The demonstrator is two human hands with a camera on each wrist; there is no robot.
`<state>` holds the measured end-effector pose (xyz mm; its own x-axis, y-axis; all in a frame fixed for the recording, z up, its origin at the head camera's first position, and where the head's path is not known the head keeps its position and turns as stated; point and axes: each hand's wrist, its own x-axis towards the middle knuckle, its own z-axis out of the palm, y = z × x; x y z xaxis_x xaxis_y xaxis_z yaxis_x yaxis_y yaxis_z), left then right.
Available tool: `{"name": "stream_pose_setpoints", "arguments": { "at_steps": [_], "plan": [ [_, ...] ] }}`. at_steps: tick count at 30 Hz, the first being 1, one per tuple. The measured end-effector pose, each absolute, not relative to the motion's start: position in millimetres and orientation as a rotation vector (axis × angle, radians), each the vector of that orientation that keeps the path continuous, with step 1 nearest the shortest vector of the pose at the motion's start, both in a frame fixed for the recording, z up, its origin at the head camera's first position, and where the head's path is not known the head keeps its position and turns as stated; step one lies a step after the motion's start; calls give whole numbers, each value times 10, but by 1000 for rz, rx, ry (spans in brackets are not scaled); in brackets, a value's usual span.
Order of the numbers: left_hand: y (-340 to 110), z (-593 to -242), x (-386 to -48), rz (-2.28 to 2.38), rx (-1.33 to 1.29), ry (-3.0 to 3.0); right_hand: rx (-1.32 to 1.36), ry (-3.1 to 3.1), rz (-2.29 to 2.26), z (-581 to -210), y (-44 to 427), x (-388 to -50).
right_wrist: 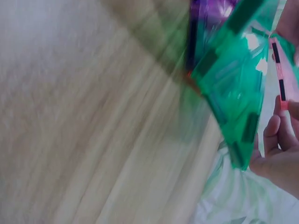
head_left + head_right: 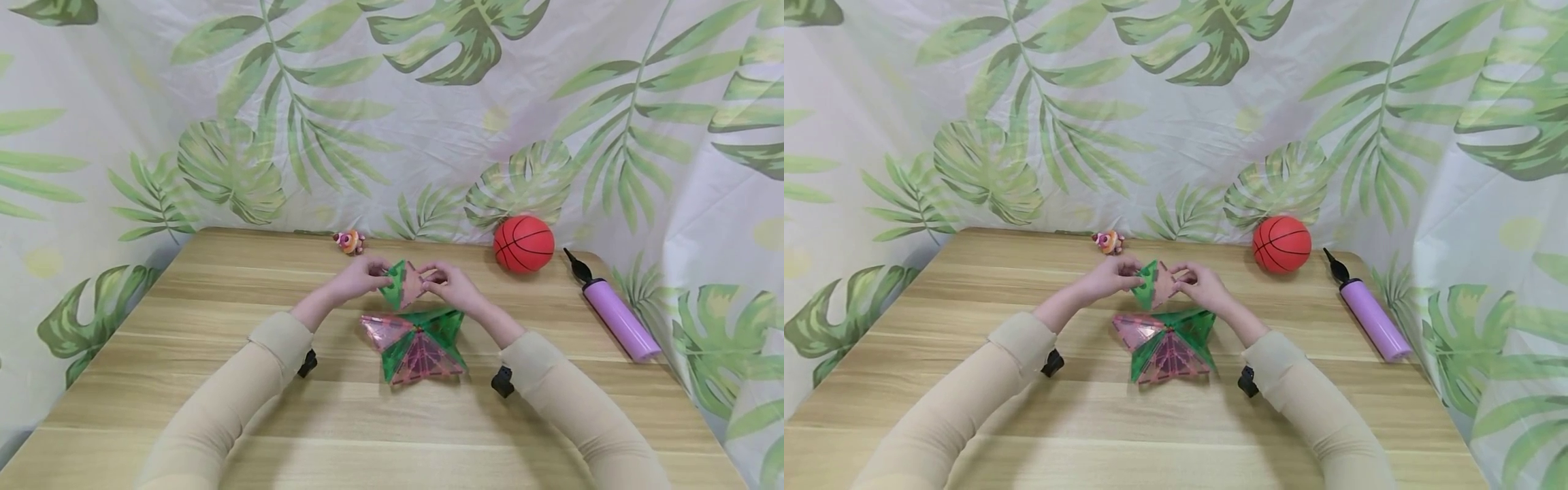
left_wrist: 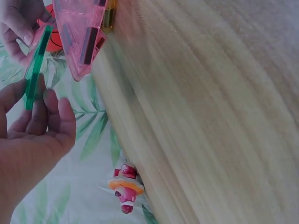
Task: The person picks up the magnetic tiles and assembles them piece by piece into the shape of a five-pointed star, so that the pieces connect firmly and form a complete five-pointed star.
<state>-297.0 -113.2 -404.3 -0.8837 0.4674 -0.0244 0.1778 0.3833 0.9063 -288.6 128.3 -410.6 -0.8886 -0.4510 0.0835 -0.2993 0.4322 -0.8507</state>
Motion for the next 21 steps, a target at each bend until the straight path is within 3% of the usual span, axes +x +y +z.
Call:
{"name": "stream_pose_setpoints", "arguments": {
  "at_steps": [6, 21],
  "plan": [
    [-1095, -4114, -3015, 1390, 688, 2484, -690, 2413, -1439, -4174, 1386, -2964],
    [-972, -4284, -3048, 1204, 643, 2505, -636, 2081, -1386, -4360, 1558, -3174]
  ]
}}
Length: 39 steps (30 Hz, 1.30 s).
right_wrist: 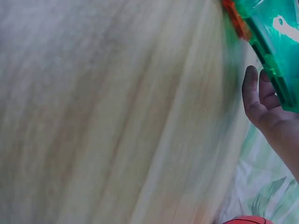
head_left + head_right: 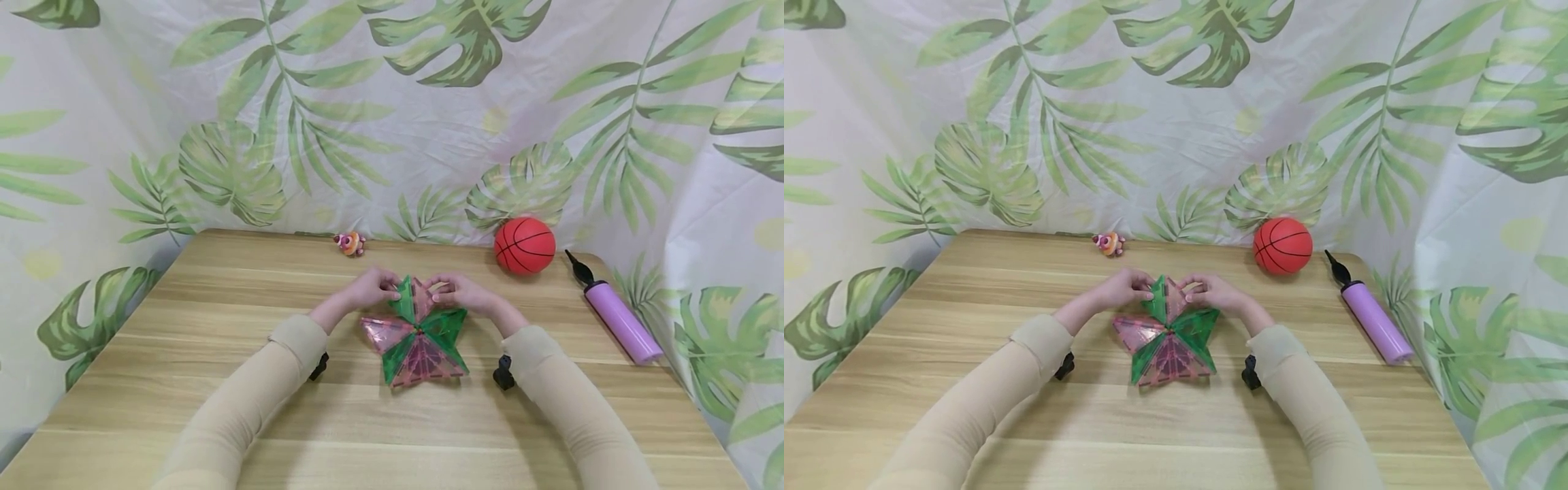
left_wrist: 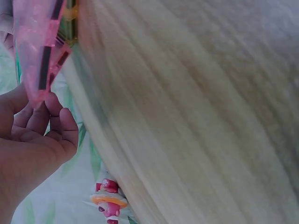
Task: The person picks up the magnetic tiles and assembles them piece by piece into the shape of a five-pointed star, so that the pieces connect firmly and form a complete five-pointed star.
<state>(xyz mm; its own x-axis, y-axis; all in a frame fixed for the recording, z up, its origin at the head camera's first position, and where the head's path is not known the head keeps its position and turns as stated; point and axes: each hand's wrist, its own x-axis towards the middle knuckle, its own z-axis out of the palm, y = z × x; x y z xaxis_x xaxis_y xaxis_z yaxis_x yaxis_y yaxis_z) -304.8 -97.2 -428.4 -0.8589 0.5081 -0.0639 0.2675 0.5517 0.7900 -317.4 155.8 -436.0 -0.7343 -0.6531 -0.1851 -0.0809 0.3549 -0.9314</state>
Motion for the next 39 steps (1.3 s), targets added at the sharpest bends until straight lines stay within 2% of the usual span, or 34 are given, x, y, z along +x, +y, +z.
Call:
{"name": "stream_pose_setpoints", "arguments": {
  "at_steps": [6, 14, 25, 32, 39],
  "plan": [
    [-963, -4348, -3059, 1119, 605, 2479, -594, 2156, -1304, -4422, 1502, -3208],
    [-933, -4338, -3017, 1032, 565, 2501, -713, 2281, -1141, -4438, 1477, -3210],
    [-1342, -4073, -2723, 949, 763, 2651, -845, 2516, -1119, -4283, 1916, -2962],
    [-1551, -4177, -2511, 997, 834, 2609, -916, 2599, -1074, -4337, 2119, -2766],
    [-1579, -4260, -2518, 1125, 774, 2590, -847, 2648, -1085, -4366, 2102, -2744]
  ]
}}
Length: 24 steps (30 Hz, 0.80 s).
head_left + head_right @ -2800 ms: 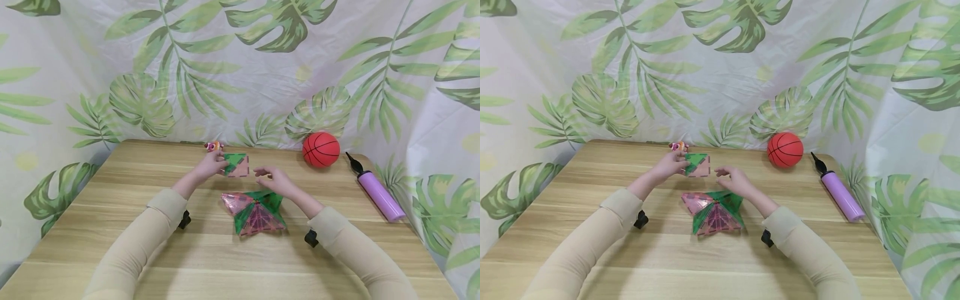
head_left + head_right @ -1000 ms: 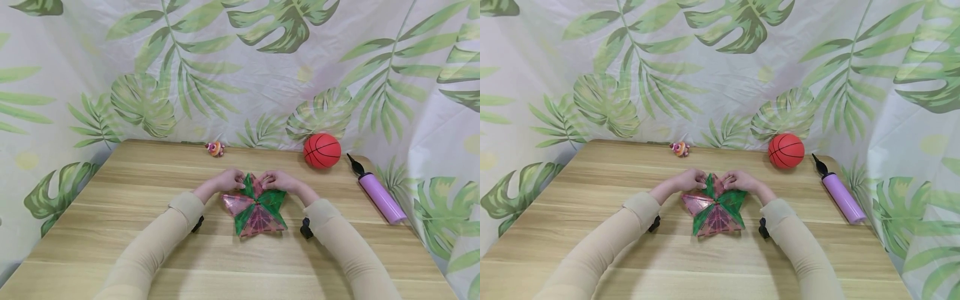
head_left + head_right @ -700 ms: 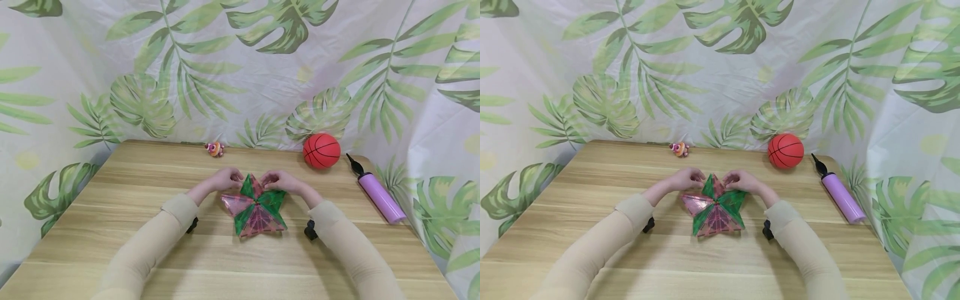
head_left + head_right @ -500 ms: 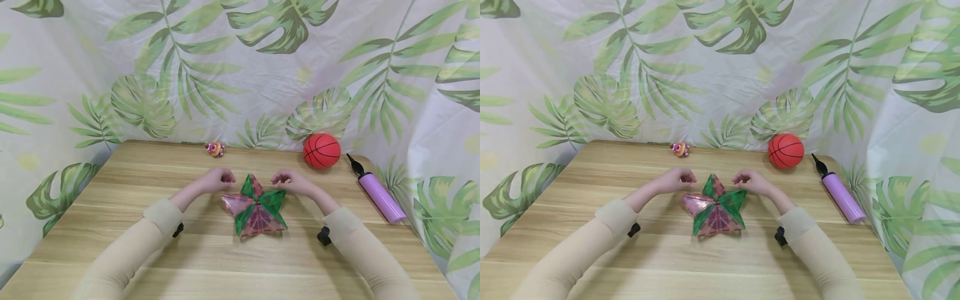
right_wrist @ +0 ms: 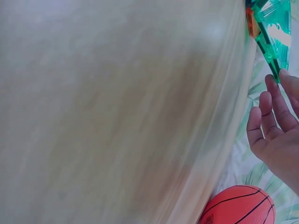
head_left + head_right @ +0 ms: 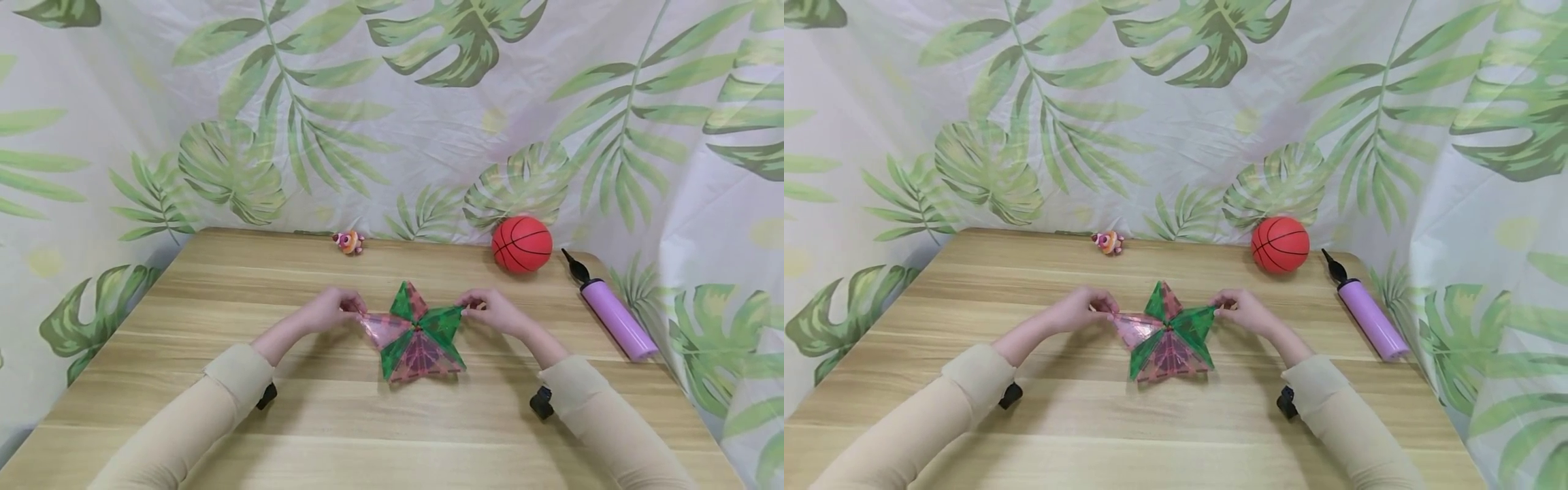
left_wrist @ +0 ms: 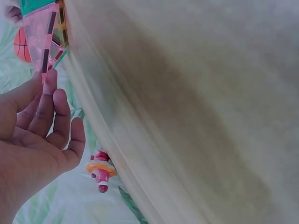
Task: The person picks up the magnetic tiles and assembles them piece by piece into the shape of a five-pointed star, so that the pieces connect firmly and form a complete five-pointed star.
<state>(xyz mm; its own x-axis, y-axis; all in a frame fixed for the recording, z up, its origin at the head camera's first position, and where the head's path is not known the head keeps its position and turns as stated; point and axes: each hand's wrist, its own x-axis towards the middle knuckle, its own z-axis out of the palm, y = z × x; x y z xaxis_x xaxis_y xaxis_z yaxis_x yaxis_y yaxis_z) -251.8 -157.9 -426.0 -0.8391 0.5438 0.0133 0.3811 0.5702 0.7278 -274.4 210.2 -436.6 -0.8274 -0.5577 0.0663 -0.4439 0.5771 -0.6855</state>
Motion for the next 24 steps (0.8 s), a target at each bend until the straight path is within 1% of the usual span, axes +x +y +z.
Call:
{"name": "stream_pose_setpoints", "arguments": {
  "at_steps": [4, 14, 20, 24],
  "plan": [
    [-1568, -4259, -2612, 1107, 682, 2615, -777, 2664, -1093, -4382, 2068, -2792],
    [-1551, -4331, -2923, 1117, 562, 2695, -664, 2702, -1183, -4359, 1990, -2906],
    [-1515, -4325, -3002, 1113, 551, 2729, -591, 2683, -1218, -4370, 1982, -2985],
    [-1491, -4290, -2981, 1048, 559, 2795, -609, 2659, -1228, -4338, 2011, -2979]
  ]
}}
